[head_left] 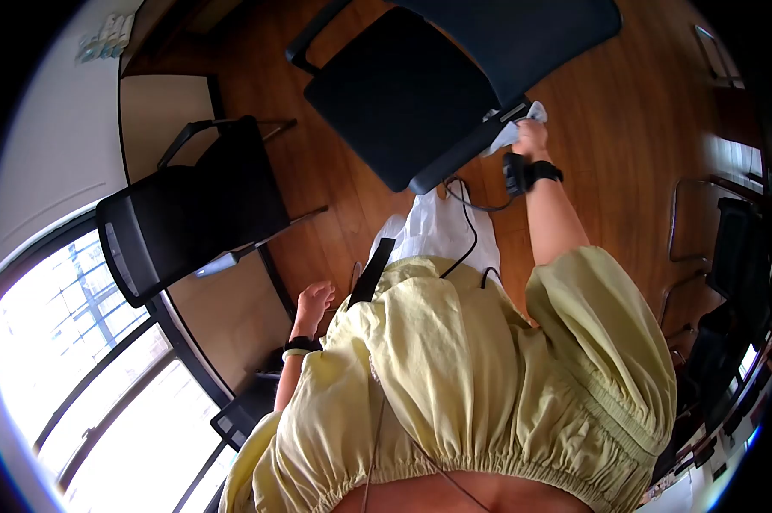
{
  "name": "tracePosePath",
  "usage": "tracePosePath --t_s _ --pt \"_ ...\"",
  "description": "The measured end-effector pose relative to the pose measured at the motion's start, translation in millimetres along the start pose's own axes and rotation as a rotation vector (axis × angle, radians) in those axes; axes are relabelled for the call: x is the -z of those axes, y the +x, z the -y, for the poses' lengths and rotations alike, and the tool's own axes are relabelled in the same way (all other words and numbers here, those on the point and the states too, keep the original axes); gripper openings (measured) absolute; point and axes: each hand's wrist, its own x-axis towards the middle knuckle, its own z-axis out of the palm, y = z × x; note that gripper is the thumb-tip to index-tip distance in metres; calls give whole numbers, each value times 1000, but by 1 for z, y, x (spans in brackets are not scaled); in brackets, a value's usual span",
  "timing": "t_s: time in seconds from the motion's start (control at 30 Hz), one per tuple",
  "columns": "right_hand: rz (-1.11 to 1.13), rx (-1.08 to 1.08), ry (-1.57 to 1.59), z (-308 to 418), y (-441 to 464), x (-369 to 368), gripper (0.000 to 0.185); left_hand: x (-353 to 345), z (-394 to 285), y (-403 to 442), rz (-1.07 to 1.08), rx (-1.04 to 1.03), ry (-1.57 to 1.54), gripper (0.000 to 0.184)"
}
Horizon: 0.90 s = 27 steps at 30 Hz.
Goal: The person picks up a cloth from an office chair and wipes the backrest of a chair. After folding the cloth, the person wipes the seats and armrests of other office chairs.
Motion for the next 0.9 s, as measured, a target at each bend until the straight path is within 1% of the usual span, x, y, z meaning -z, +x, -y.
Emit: tracePosePath --t_s 0.03,0.07,0.1,0.17,0.23,0.27,0.33,0.4,0.47,0.5,0.53,0.57,0.6,0.63,0.67,0.7,0.73,0.77,0.8,0.83,0.87,0.9 --pt "-39 -47 22 -2 -22 -16 42 -6 -17 -6 12 -19 26 26" --pt "-35 -15 92 -29 -16 -21 35 -10 -27 -7 27 -36 52 25" --pt "95 12 -107 -81 11 -12 31 -10 -29 -5 44 -80 79 24" --pt "287 -140 -203 -93 -18 -6 30 -13 -32 -3 41 -116 120 24" --pt "377 -478 2 -82 -102 -27 31 -16 -38 1 40 -135 172 25" --pt "403 -636 103 -104 -117 -32 30 -17 -37 1 40 -121 165 25" --pt "572 -761 50 -156 -147 -42 30 -16 -31 1 37 -90 156 26" --pt "822 -924 37 -180 -168 -51 29 -12 -15 2 44 -80 121 26" --pt "805 -944 -12 -177 -175 -59 26 -11 -12 -6 36 -63 80 26" --pt "801 -846 -22 -176 -170 -58 22 -8 -7 -7 22 -47 57 26" --pt "691 -672 -88 -131 -188 -64 17 -5 2 -8 6 -29 35 26" --pt "739 -370 -284 -115 -173 -55 14 -3 8 -9 -13 -6 20 26" --pt "719 -157 -365 -42 -193 -55 11 0 15 -10 -32 16 3 26" --pt "562 -66 -405 -3 -195 -56 17 3 23 -11 -50 41 -14 26" --pt "507 138 -529 3 -164 -49 20 5 32 -10 -55 69 -40 26" --pt "366 309 -795 32 -153 -47 26 7 45 -7 -59 97 -62 26" --pt "331 554 -705 38 -133 -40 32 5 54 -6 -63 127 -82 25" --pt "232 816 -844 37 -110 -31 37 3 61 -7 -73 156 -106 24" --pt "248 801 -933 29 -68 -20 46 0 65 -8 -70 163 -116 24" --pt "281 897 -1050 8 -31 -9 50 -4 69 -9 -66 171 -124 23" --pt "313 993 -1167 -6 -10 -2 54 -8 72 -11 -60 179 -133 23" --pt "262 1023 -1275 -9 -22 -5 55 -11 77 -9 -46 178 -153 22"
